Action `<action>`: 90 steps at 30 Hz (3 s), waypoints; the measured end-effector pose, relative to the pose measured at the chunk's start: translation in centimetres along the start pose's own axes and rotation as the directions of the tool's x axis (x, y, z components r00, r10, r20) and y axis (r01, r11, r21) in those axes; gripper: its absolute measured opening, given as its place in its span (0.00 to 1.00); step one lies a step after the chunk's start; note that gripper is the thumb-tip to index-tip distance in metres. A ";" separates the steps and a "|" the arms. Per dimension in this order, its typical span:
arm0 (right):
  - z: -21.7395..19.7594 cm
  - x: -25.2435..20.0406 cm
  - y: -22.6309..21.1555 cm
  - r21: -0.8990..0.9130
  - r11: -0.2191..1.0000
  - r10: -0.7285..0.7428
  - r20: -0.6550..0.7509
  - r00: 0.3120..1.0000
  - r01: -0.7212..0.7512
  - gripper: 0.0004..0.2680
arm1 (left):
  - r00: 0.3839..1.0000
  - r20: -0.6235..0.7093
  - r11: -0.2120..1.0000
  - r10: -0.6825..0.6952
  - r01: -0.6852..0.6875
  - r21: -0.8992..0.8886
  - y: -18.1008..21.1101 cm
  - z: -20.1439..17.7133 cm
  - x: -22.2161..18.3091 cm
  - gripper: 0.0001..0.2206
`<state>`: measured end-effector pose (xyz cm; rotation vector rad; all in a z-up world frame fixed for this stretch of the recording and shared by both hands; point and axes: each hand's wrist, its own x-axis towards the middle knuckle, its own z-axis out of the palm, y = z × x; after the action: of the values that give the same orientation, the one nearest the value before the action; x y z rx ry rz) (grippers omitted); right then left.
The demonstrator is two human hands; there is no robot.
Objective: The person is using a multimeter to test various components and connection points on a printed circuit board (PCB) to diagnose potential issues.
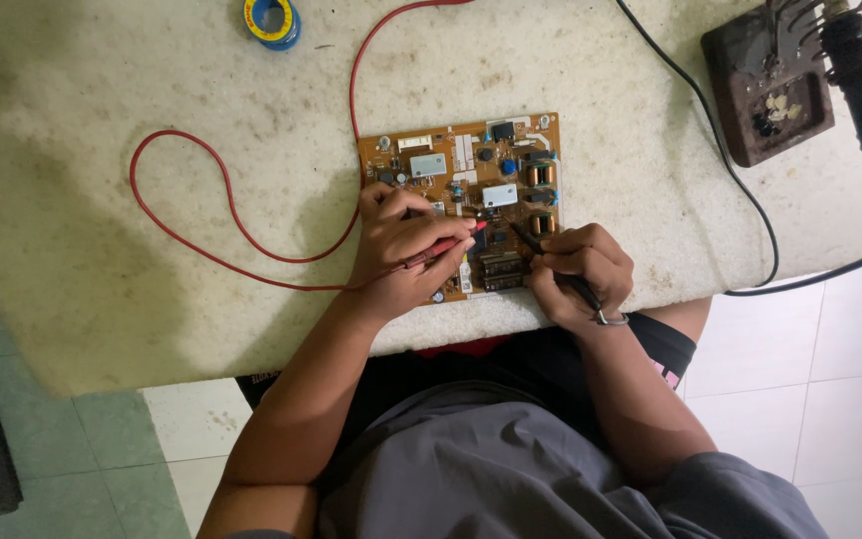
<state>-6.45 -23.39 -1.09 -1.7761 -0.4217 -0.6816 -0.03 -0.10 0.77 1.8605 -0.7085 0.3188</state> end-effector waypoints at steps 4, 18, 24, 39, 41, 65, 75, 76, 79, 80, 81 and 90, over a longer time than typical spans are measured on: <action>-0.1 -0.2 0.2 -0.001 1.000 -0.005 0.001 1.000 0.005 0.06 | 1.000 -0.006 1.000 0.001 -0.001 -0.004 -0.3 0.1 -0.1 0.05; 0.0 -0.1 0.2 -0.013 1.000 0.005 0.000 1.000 -0.005 0.07 | 1.000 -0.010 1.000 0.015 -0.015 0.014 -0.2 0.0 -0.1 0.04; 0.0 -0.2 0.0 0.005 1.000 0.019 0.002 1.000 -0.019 0.06 | 1.000 -0.003 1.000 0.022 -0.022 0.011 -0.3 0.1 -0.2 0.04; 0.1 0.1 -0.1 0.009 1.000 0.004 -0.003 1.000 -0.004 0.07 | 1.000 -0.003 1.000 0.005 -0.005 0.004 -0.1 0.0 0.0 0.04; 0.2 0.3 -0.2 0.010 1.000 0.005 -0.006 1.000 -0.005 0.07 | 1.000 -0.003 1.000 0.005 -0.005 0.006 -0.3 0.1 -0.2 0.04; -0.5 -2.0 2.8 0.343 0.934 0.210 -0.291 0.933 -0.103 0.08 | 0.970 -0.202 0.991 0.133 -0.132 0.022 -0.5 -0.3 -0.8 0.07; -0.8 -2.2 2.1 0.139 0.990 0.058 -0.247 0.967 -0.023 0.06 | 0.952 -0.305 0.991 0.018 -0.057 -0.120 2.9 -3.3 -5.5 0.05; -0.5 -2.4 1.3 0.146 0.989 0.058 -0.244 0.968 -0.022 0.06 | 0.951 -0.308 0.992 0.017 -0.055 -0.114 3.0 -3.6 -6.2 0.05; 0.6 -3.0 -1.4 0.171 0.985 0.031 -0.217 0.976 0.007 0.06 | 0.945 -0.322 0.987 -0.057 0.004 -0.162 3.1 -4.1 -8.3 0.05; 1.0 -3.0 -2.6 0.136 0.990 -0.007 -0.188 0.982 0.034 0.05 | 0.940 -0.337 0.988 -0.050 -0.002 -0.153 3.2 -4.0 -8.6 0.05; 1.3 -2.9 -3.6 0.102 0.993 -0.045 -0.157 0.987 0.061 0.05 | 0.935 -0.352 0.990 -0.043 -0.008 -0.144 3.2 -3.9 -8.8 0.05; 3.2 -3.8 -4.6 0.103 0.984 -0.140 -0.077 0.987 0.148 0.07 | 0.942 -0.335 0.980 0.034 -0.097 -0.174 3.5 -3.6 -7.8 0.05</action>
<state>-11.36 -18.78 -0.74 -1.6258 -0.5341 -0.8044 -7.93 4.77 0.69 1.5563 -0.5484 0.5739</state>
